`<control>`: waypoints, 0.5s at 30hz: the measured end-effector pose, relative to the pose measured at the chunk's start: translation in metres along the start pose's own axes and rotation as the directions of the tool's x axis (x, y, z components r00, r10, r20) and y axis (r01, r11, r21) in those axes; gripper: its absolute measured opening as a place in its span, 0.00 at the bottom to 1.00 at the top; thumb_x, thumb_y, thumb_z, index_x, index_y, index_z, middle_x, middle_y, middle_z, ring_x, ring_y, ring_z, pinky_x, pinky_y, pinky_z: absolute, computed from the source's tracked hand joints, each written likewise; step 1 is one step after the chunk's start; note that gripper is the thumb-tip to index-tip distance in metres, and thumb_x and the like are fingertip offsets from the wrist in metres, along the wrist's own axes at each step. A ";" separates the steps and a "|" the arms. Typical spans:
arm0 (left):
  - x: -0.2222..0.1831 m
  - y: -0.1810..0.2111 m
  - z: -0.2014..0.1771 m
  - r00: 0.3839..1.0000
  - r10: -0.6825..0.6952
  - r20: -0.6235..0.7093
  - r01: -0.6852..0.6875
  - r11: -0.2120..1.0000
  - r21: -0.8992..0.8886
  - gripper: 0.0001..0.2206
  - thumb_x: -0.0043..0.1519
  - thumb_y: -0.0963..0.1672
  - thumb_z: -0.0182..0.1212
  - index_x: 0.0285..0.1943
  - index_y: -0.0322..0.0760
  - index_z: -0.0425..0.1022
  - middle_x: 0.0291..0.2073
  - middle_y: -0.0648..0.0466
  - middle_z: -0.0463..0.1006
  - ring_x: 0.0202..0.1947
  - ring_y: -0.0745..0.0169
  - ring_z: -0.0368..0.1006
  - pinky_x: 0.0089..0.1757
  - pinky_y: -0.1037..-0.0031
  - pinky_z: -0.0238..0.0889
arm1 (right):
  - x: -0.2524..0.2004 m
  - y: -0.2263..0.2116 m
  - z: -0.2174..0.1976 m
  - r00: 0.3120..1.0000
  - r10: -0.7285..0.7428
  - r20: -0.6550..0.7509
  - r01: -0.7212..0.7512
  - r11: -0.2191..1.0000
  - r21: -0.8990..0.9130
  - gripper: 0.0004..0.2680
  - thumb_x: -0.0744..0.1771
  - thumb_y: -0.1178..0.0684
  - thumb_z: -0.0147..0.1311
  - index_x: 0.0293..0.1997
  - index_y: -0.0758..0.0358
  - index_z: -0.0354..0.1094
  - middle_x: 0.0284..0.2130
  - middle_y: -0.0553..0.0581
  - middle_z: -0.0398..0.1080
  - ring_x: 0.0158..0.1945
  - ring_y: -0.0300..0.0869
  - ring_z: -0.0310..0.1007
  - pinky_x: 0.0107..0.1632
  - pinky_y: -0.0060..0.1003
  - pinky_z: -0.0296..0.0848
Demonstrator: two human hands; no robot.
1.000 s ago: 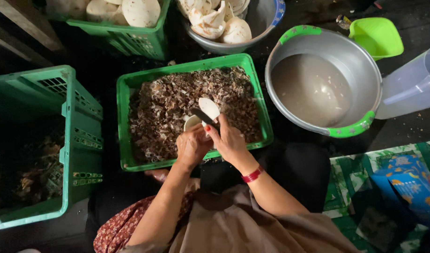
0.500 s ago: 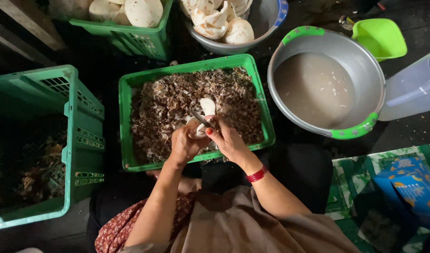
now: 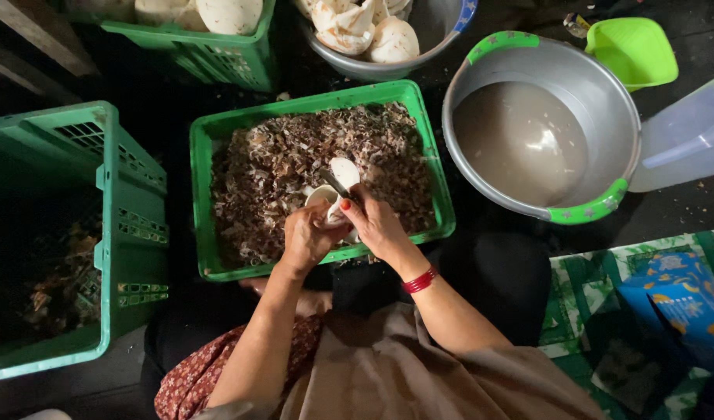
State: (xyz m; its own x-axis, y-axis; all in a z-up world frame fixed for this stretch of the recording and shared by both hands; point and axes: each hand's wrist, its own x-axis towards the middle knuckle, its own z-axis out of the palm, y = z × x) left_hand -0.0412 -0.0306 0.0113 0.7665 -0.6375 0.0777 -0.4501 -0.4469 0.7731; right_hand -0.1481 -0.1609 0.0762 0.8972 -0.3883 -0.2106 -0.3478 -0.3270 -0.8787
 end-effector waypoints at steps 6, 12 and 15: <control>-0.002 0.018 -0.010 1.000 -0.024 0.017 0.024 0.999 -0.025 0.13 0.45 0.52 0.75 0.31 0.48 0.79 0.24 0.46 0.79 0.34 0.36 0.77 0.35 0.52 0.67 | 0.021 0.032 0.007 0.999 0.040 0.029 -0.047 0.954 0.297 0.15 0.71 0.34 0.41 0.45 0.53 0.65 0.12 0.51 0.61 0.12 0.41 0.66 0.14 0.32 0.72; 0.011 0.005 -0.017 0.997 -0.054 -0.047 0.044 0.982 -0.183 0.18 0.40 0.48 0.78 0.24 0.36 0.71 0.18 0.41 0.70 0.22 0.49 0.68 0.29 0.70 0.62 | -0.035 -0.039 -0.027 0.981 -0.188 0.053 0.181 0.977 0.108 0.25 0.68 0.32 0.42 0.73 0.45 0.50 0.28 0.75 0.73 0.30 0.63 0.75 0.32 0.60 0.69; 0.009 -0.004 -0.016 0.999 0.011 -0.048 -0.019 0.986 -0.164 0.08 0.44 0.43 0.68 0.26 0.39 0.73 0.19 0.40 0.72 0.25 0.38 0.70 0.29 0.66 0.62 | -0.023 -0.029 -0.018 0.976 -0.191 0.103 0.200 0.976 -0.088 0.27 0.69 0.33 0.43 0.76 0.52 0.45 0.27 0.73 0.73 0.17 0.44 0.69 0.23 0.37 0.77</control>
